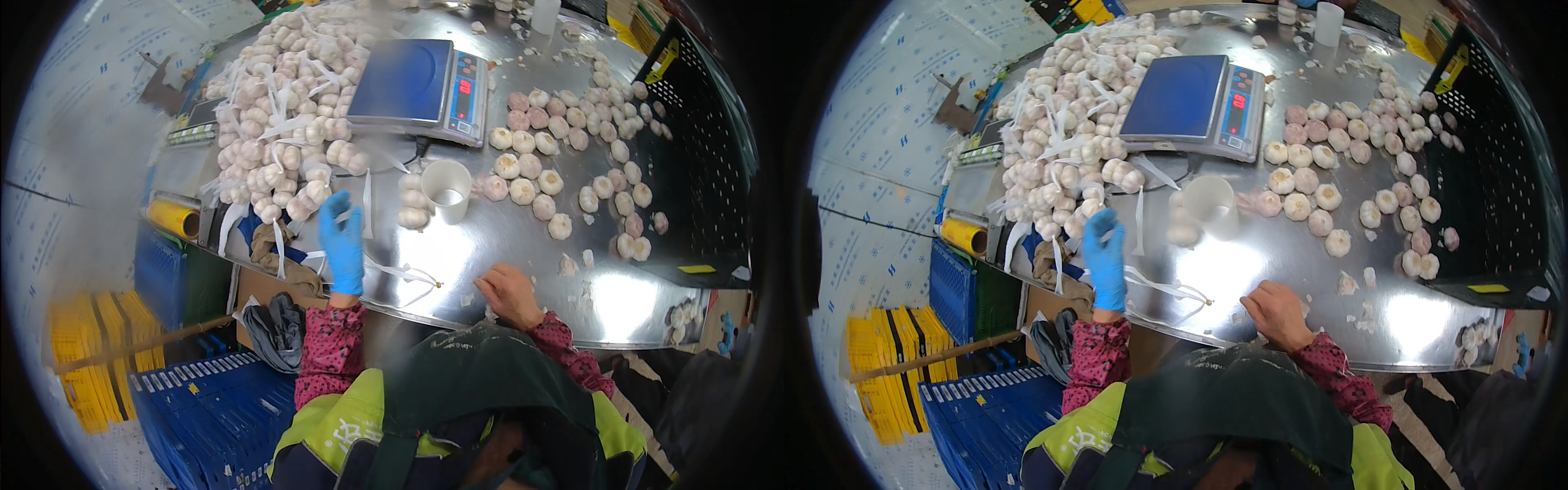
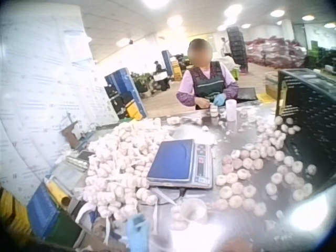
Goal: The person strings garlic bulbs onto white plastic ties at a metal work table. They pick up garlic bulbs, thread them onto the ties, and place the finished strings on the table. A digital scale and a roll of ties are visible nearby.
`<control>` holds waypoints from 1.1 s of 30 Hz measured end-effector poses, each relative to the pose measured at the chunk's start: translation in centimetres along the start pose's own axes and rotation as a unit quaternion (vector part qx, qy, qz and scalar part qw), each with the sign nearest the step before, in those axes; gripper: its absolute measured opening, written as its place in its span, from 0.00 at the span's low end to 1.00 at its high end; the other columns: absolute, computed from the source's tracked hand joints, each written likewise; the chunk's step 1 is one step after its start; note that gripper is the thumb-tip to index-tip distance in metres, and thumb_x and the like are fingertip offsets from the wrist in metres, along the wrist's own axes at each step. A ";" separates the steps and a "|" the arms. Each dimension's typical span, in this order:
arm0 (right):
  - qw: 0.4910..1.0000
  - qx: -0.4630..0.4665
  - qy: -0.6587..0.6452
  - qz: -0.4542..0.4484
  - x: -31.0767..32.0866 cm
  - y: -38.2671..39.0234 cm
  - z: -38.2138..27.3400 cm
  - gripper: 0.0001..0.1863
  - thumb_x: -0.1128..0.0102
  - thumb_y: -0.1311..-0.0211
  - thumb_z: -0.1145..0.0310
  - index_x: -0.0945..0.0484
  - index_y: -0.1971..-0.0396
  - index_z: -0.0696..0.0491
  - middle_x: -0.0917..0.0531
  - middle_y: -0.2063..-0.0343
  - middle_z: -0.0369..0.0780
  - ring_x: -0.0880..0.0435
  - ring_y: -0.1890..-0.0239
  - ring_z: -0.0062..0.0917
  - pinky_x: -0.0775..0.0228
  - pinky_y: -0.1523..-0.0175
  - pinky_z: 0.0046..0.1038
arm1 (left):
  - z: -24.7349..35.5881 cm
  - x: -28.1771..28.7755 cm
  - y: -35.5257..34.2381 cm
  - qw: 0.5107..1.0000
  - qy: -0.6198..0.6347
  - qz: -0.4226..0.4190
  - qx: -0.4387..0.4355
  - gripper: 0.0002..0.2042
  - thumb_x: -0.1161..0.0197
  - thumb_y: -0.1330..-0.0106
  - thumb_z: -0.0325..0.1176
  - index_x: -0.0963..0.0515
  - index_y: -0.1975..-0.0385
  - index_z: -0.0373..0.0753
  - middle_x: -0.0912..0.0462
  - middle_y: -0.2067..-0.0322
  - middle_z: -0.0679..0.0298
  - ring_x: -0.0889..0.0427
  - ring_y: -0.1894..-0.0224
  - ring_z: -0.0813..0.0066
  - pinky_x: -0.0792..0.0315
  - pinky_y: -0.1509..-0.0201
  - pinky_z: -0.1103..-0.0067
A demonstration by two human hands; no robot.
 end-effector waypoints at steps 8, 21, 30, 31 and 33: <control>0.998 -0.045 -0.012 -0.044 -0.9 1.7 0.7 0.08 0.35 0.40 0.71 0.22 0.75 0.57 0.24 0.75 0.44 0.22 0.69 0.42 0.30 0.65 0.39 | -6.9 -10.1 -0.6 0.992 0.019 -0.121 -0.015 0.36 0.29 0.43 0.33 0.36 0.34 0.35 0.27 0.43 0.52 0.25 0.43 0.57 0.29 0.37 0.67; 0.996 -0.084 0.004 -0.044 -1.5 2.7 2.6 0.07 0.36 0.38 0.69 0.20 0.73 0.56 0.22 0.74 0.44 0.20 0.70 0.43 0.29 0.65 0.39 | -0.9 2.8 -6.8 0.977 0.187 0.096 0.017 0.29 0.37 0.36 0.24 0.35 0.33 0.34 0.26 0.42 0.60 0.27 0.39 0.70 0.34 0.34 0.75; 0.997 0.049 0.017 -0.061 -5.2 -0.5 0.8 0.07 0.34 0.42 0.68 0.22 0.65 0.52 0.22 0.67 0.40 0.21 0.63 0.38 0.30 0.58 0.38 | 1.0 1.6 1.6 0.969 0.121 -0.158 0.148 0.09 0.36 0.32 0.30 0.16 0.56 0.35 0.14 0.65 0.65 0.19 0.65 0.80 0.28 0.61 0.84; 0.995 0.052 0.036 -0.081 -6.2 -0.9 0.8 0.08 0.34 0.43 0.67 0.22 0.66 0.51 0.22 0.66 0.40 0.21 0.63 0.38 0.30 0.57 0.38 | 0.9 0.4 3.5 0.947 0.131 -0.219 0.196 0.09 0.36 0.31 0.31 0.16 0.57 0.36 0.14 0.66 0.66 0.19 0.65 0.81 0.28 0.61 0.83; 0.987 0.066 0.072 -0.125 -8.0 -1.5 0.8 0.08 0.34 0.44 0.66 0.23 0.67 0.51 0.22 0.65 0.40 0.21 0.62 0.38 0.31 0.56 0.38 | 1.1 -1.8 7.1 0.928 0.130 -0.273 0.218 0.09 0.35 0.34 0.28 0.17 0.56 0.36 0.15 0.68 0.68 0.22 0.67 0.84 0.27 0.61 0.83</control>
Point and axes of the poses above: each hand's wrist, its own y-axis away from the middle knuckle, its own x-axis out of the back of the hand, z = x × y, the point moved 1 cm from there along -y, towards the middle knuckle
